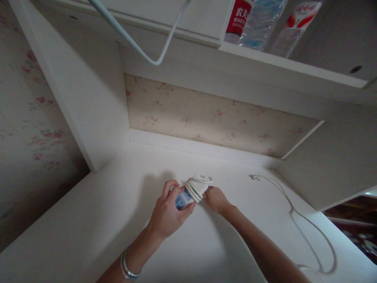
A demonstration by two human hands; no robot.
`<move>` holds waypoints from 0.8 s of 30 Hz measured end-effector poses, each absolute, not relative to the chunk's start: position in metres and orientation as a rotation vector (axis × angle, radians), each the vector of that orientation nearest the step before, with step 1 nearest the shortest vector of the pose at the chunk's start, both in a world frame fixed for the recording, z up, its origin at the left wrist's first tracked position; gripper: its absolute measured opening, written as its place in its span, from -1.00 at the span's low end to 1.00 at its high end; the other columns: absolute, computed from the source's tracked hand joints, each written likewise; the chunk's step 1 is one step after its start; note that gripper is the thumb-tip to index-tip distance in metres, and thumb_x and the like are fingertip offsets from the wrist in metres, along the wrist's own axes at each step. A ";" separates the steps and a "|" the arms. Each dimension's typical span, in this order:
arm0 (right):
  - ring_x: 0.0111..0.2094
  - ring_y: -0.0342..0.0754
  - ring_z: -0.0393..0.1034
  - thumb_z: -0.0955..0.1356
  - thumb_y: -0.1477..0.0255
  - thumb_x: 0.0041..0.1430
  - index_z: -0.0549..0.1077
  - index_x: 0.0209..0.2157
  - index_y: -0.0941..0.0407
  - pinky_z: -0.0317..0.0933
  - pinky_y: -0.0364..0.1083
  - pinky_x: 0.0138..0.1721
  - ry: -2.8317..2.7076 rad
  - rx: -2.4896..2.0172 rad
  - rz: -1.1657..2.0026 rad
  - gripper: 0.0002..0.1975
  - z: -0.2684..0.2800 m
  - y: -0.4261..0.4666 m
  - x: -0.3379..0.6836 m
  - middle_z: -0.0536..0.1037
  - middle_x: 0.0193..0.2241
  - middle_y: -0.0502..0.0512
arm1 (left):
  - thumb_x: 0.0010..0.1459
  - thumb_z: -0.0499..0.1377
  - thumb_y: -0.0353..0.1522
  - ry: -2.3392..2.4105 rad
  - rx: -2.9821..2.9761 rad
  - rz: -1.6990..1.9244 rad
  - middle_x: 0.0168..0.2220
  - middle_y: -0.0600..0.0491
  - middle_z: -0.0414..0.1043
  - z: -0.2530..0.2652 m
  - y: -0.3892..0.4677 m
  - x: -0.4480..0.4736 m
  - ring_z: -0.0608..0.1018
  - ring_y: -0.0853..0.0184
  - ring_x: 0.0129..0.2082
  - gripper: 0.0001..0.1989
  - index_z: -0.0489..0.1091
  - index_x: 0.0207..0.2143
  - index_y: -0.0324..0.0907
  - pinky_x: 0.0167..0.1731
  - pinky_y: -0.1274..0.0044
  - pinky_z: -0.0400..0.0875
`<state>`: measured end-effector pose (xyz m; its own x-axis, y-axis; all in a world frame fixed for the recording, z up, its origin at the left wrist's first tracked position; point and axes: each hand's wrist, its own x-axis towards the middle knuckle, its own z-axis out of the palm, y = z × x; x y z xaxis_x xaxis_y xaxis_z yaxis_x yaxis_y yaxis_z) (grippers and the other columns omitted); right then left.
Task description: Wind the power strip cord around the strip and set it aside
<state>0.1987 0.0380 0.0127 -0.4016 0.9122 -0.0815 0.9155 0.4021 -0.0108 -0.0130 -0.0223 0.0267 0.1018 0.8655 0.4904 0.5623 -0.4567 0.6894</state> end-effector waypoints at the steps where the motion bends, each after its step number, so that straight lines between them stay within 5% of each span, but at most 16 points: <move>1: -0.29 -0.02 0.47 0.06 0.34 0.37 0.45 -0.23 0.17 0.17 -0.15 -0.31 2.564 1.683 -0.048 -0.60 0.011 0.031 0.198 0.56 -0.30 0.20 | 0.06 0.20 -0.24 1.437 2.010 1.291 -0.06 -0.06 0.25 0.027 -0.021 -0.013 0.51 0.29 -0.20 -0.67 0.30 -0.13 -0.15 -0.16 0.44 0.48; 7: -0.40 -0.03 0.49 -0.01 0.25 0.39 0.43 -0.26 0.11 0.11 -0.14 -0.45 2.621 1.587 0.199 -0.52 0.009 0.001 0.190 0.57 -0.36 0.11 | -0.11 0.18 -0.49 1.486 1.905 1.251 -0.07 -0.02 0.21 0.019 -0.012 -0.013 0.47 0.30 -0.13 -0.59 0.25 -0.14 -0.16 -0.12 0.47 0.43; 24: -0.63 -0.19 0.24 0.13 0.39 0.33 0.39 -0.60 0.15 -0.17 -0.06 -0.49 3.100 1.082 0.761 -0.55 0.074 0.005 0.187 0.44 -0.68 0.06 | 0.04 0.16 -0.41 1.595 2.288 0.850 -0.01 0.04 0.33 0.006 -0.015 -0.002 0.54 0.28 -0.21 -0.60 0.29 -0.03 -0.04 -0.20 0.47 0.45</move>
<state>0.1872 0.0051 0.0737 -0.7705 0.5317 0.3516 0.6340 0.6958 0.3374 -0.0025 -0.0148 0.0061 0.2412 0.9130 0.3289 0.7824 -0.3835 0.4907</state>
